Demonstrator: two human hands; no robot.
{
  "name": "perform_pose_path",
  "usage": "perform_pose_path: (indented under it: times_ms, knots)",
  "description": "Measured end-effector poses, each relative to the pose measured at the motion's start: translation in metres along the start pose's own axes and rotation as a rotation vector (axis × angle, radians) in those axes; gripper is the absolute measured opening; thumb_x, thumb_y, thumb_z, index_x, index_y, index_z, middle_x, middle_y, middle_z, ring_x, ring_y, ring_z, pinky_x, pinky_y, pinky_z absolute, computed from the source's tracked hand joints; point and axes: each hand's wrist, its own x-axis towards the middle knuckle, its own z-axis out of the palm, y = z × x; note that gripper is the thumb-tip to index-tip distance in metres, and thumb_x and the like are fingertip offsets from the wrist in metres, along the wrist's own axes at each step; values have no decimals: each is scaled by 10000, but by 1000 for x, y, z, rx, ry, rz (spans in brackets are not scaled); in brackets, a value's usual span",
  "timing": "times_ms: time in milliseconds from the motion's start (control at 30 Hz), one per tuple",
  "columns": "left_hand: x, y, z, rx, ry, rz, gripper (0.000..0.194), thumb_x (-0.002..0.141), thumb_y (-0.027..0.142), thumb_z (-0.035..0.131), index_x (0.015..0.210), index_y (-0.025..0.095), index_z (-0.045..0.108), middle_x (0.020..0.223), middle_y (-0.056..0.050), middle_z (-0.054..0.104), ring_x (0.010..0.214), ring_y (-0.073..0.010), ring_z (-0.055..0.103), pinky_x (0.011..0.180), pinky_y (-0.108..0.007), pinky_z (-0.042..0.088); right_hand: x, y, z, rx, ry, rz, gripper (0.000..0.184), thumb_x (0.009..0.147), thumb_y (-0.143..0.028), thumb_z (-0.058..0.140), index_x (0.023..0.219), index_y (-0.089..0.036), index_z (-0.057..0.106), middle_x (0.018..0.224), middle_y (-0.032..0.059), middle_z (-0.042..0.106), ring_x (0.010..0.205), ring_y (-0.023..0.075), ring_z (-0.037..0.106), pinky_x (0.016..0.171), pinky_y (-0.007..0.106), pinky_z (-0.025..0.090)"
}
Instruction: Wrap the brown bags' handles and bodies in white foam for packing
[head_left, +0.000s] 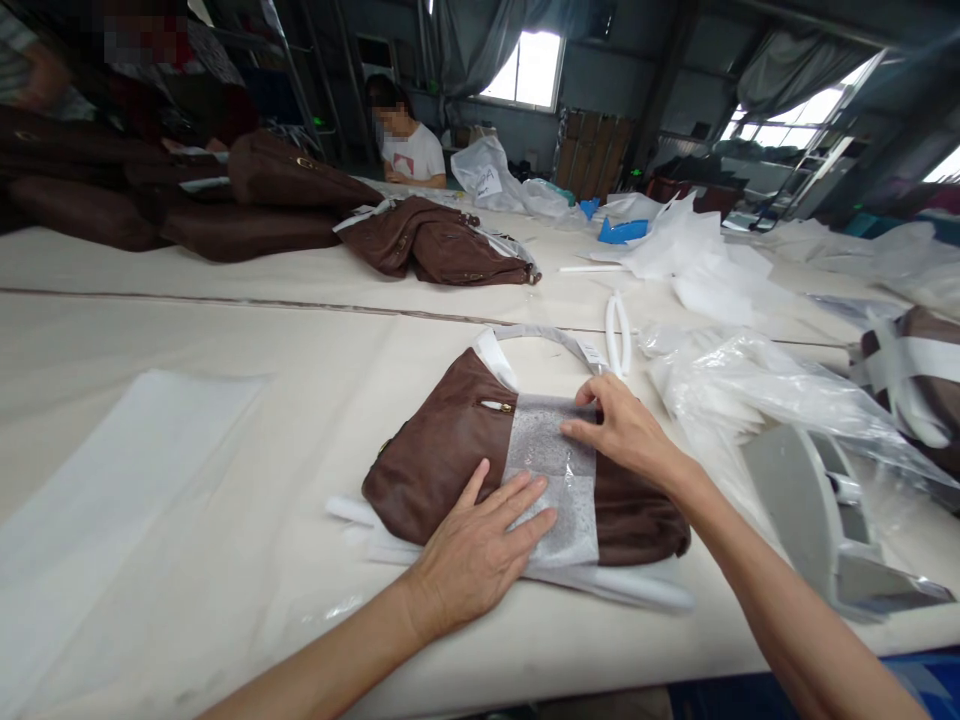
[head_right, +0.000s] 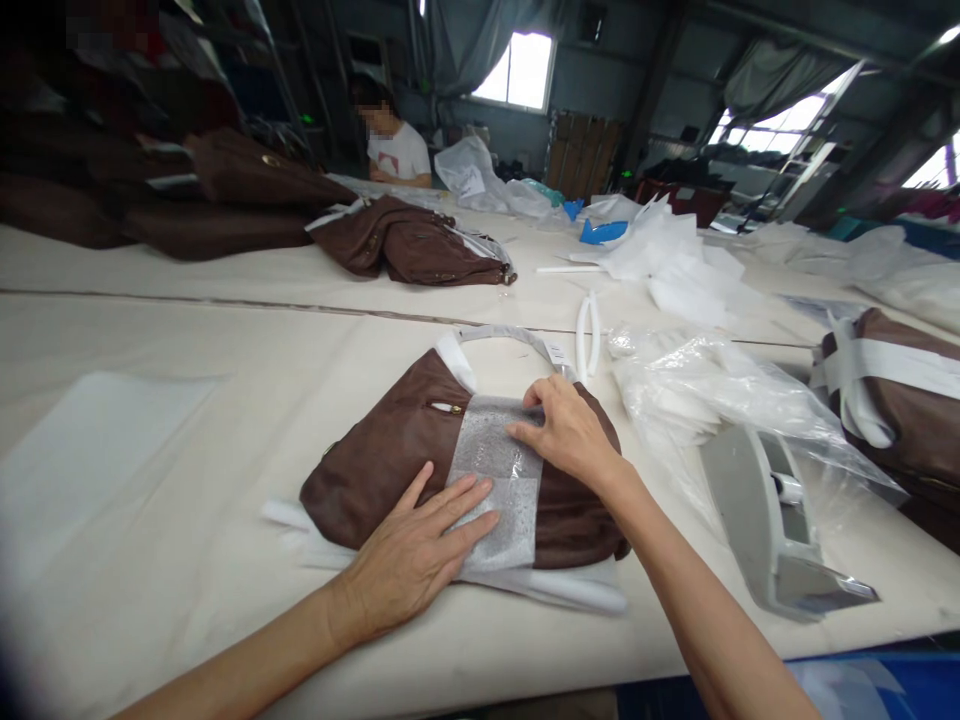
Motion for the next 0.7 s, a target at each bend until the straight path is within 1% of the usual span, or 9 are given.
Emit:
perform_pose_path:
  times_ms: [67, 133, 233, 300, 367, 433, 500, 600, 700]
  knots:
    - [1, 0, 0, -10, 12, 1, 423, 953, 175, 458, 1365, 250, 520, 1485, -82, 470, 1397, -235, 396, 1216, -548, 10, -10, 5, -3, -29, -65, -47, 242, 775, -309, 727, 873, -229, 521, 905, 14, 551, 852, 209, 545, 759, 334, 424]
    - [1, 0, 0, -15, 12, 0, 419, 959, 179, 451, 1365, 254, 520, 1484, -84, 472, 1394, -232, 402, 1216, -551, 23, -16, 11, 1, -73, -77, -45, 218, 773, -267, 722, 849, -226, 521, 895, 19, 549, 846, 214, 547, 755, 340, 428]
    - [1, -1, 2, -15, 6, 1, 402, 974, 194, 434, 1360, 251, 527, 1485, -85, 470, 1385, -237, 415, 1211, -560, 23, -15, 19, 4, -93, 52, 23, 102, 835, -228, 635, 842, -219, 533, 893, 43, 551, 862, 232, 553, 771, 358, 453]
    - [2, -2, 3, -26, -2, 1, 389, 987, 213, 423, 1359, 251, 529, 1486, -78, 469, 1385, -231, 416, 1214, -548, 14, -19, 18, -3, -70, 168, 44, 38, 888, -237, 564, 859, -212, 560, 900, 61, 569, 884, 239, 566, 804, 373, 471]
    - [3, -3, 0, -39, -16, -3, 387, 998, 219, 409, 1368, 244, 519, 1492, -76, 461, 1393, -223, 405, 1216, -535, 5, -34, 10, -15, -20, 211, 16, 120, 944, -262, 496, 917, -205, 598, 944, 77, 608, 932, 234, 591, 859, 381, 484]
    - [4, -2, -6, -60, -43, -9, 395, 1012, 230, 386, 1393, 229, 489, 1491, -78, 462, 1400, -212, 394, 1220, -517, 11, -60, -4, -25, 18, 144, -61, 217, 989, -287, 440, 1072, -199, 620, 1091, 102, 644, 1060, 230, 602, 947, 391, 478]
    - [5, 0, -16, -86, -67, -14, 410, 1029, 263, 349, 1425, 217, 450, 1484, -78, 471, 1409, -203, 380, 1225, -498, 32, -90, -18, -28, -22, 32, -144, 325, 1009, -297, 411, 1280, -199, 562, 1294, 124, 609, 1234, 240, 545, 1050, 436, 431]
    - [5, 5, -26, -93, -66, -31, 440, 1039, 313, 330, 1465, 221, 394, 1504, -73, 442, 1454, -219, 291, 1222, -506, 37, -131, -29, -12, -151, -106, -221, 509, 997, -301, 440, 1486, -181, 365, 1494, 141, 452, 1407, 275, 377, 1140, 546, 315]
    - [1, 8, -22, -70, -96, -28, 469, 1027, 369, 381, 1481, 251, 366, 1532, -53, 401, 1475, -240, 231, 1216, -519, 9, -154, -30, 14, -199, -189, -250, 615, 971, -304, 492, 1527, -150, 276, 1543, 159, 364, 1442, 302, 309, 1152, 609, 254]
